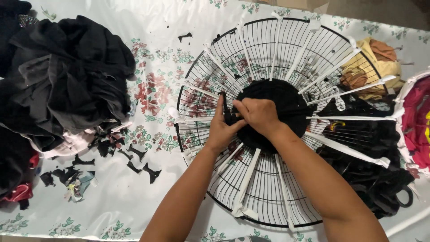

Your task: The recorder is weaving a rug by tying strips of black fabric to a circular fan guard frame.

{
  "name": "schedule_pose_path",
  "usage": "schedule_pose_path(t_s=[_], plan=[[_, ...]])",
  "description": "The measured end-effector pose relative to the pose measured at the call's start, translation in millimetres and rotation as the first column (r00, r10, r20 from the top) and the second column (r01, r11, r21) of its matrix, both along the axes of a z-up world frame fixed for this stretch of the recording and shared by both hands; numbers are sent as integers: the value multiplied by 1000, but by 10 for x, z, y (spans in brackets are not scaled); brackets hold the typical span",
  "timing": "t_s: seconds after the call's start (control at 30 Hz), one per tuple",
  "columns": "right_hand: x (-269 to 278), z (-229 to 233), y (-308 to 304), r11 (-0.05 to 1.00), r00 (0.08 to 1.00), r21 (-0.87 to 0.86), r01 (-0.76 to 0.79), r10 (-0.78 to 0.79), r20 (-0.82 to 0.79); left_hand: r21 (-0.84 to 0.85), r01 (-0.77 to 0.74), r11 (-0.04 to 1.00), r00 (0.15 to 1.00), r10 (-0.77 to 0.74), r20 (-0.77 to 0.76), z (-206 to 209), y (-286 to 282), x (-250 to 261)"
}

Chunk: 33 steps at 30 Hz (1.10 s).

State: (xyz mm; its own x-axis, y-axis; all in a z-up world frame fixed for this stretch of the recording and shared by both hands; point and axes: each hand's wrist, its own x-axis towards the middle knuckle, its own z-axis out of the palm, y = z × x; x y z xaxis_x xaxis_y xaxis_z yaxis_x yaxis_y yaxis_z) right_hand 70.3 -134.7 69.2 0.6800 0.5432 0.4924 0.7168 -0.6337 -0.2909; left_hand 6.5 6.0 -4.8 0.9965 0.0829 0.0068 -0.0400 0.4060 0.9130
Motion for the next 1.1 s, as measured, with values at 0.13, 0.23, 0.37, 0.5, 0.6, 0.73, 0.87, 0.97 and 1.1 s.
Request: schedule_pose_path(t_s=[0.13,0.23,0.37,0.5,0.6,0.73,0.87,0.97,1.1], plan=[[-101,19,-73,999,994,52,10,-4,-111,103,8,995,998,-14,58,148,-4,-58],[-156,2,-98,998,997,68,15,-9,-81,122,8,993,1000,-9,4,150,-8,-83],[-66,74,-316,999,997,38,27,-25,-72,159,-51,986,999,48,23,127,-37,-79],[304,136,-999,937,900,-23,349,-342,-272,72,-190,979,982,189,25,70,-34,-87],[517,2,-1577,886,875,-40,461,-462,-149,111,-264,958,965,261,39,11,-68,-59],[392,-78,-1417,843,848,-152,516,-528,-53,249,-294,923,954,268,131,127,-129,-136],[-18,-1,-753,979,961,-110,173,-143,235,558,-229,797,958,83,274,468,-194,-255],[-176,6,-417,998,980,-59,27,-15,201,660,-153,736,975,4,222,414,-189,-243],[-20,-91,-467,992,981,45,120,-111,-161,540,-233,809,952,77,296,-15,-57,-107]])
